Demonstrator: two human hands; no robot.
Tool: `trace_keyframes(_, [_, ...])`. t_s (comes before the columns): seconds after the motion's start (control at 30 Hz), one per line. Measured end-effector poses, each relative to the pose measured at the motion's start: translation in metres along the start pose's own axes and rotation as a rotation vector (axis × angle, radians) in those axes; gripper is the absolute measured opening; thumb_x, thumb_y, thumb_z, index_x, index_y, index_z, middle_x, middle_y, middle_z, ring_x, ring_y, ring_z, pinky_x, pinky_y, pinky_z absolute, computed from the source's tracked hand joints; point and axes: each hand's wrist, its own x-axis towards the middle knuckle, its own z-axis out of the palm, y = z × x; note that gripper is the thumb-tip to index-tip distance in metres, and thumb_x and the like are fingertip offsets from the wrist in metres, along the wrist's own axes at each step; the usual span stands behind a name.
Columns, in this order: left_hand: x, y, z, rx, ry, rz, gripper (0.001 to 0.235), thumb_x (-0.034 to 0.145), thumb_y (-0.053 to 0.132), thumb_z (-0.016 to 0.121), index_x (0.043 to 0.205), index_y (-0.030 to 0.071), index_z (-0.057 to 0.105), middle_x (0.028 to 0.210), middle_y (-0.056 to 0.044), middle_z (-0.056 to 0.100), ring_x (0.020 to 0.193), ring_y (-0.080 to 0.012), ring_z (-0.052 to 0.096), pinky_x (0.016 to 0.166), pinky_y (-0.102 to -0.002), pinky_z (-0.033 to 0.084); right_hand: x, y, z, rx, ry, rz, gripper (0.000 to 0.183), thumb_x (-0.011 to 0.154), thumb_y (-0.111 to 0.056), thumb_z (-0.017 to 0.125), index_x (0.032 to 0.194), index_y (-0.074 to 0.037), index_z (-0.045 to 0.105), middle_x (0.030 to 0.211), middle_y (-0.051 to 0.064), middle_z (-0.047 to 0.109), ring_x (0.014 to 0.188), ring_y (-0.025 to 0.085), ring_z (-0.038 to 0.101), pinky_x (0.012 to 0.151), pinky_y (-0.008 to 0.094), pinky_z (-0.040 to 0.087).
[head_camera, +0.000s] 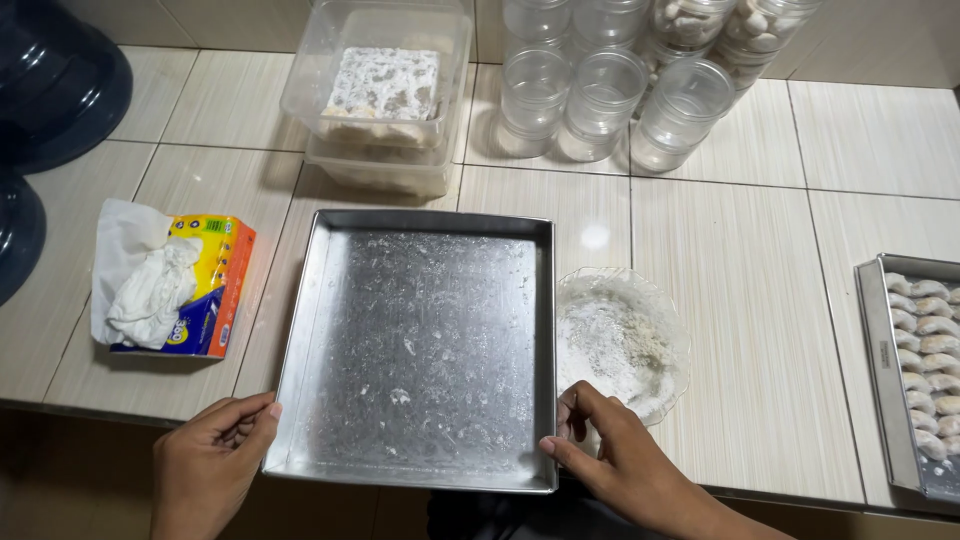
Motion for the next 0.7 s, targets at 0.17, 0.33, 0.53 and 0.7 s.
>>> trace_keyframes(0.17, [0.001, -0.010, 0.005, -0.037, 0.035, -0.141, 0.021, 0.088, 0.015, 0.080, 0.107, 0.005, 0.084, 0.085, -0.004, 0.080, 0.076, -0.0072, 0.064, 0.079, -0.021, 0.051, -0.001, -0.006, -0.008, 0.001, -0.010, 0.001, 0.021, 0.092, -0.039, 0.071, 0.092, -0.020, 0.061, 0.084, -0.006, 0.067, 0.077, 0.011, 0.057, 0.063, 0.028, 0.047])
trace_keyframes(0.33, [-0.002, 0.040, -0.011, 0.216, 0.095, 0.051, 0.047, 0.094, 0.032, 0.071, 0.136, 0.012, 0.074, 0.116, -0.010, 0.076, 0.085, -0.0214, 0.071, 0.078, -0.033, 0.059, -0.015, -0.007, -0.033, 0.054, -0.027, 0.040, 0.016, 0.094, -0.030, 0.072, 0.098, -0.018, 0.063, 0.082, -0.004, 0.066, 0.072, 0.010, 0.055, 0.061, 0.027, 0.045])
trace_keyframes(0.53, [0.000, 0.172, 0.013, 0.183, 0.127, 0.577, 0.035, 0.089, 0.016, 0.081, 0.121, 0.003, 0.078, 0.110, -0.010, 0.074, 0.089, -0.0194, 0.068, 0.085, -0.033, 0.057, -0.060, 0.029, -0.106, 0.022, 0.212, 0.152, 0.022, 0.086, -0.035, 0.074, 0.101, -0.019, 0.073, 0.091, -0.004, 0.077, 0.084, 0.008, 0.067, 0.054, 0.027, 0.045])
trace_keyframes(0.7, [-0.015, 0.302, 0.090, -0.064, -0.358, 0.960, 0.018, 0.091, 0.020, 0.072, 0.105, 0.010, 0.074, 0.098, -0.003, 0.075, 0.086, -0.0177, 0.074, 0.075, -0.031, 0.057, -0.118, 0.110, -0.185, -0.076, 0.745, 0.147, 0.013, 0.092, -0.015, 0.075, 0.105, -0.012, 0.076, 0.098, 0.000, 0.077, 0.085, 0.012, 0.064, 0.078, 0.025, 0.047])
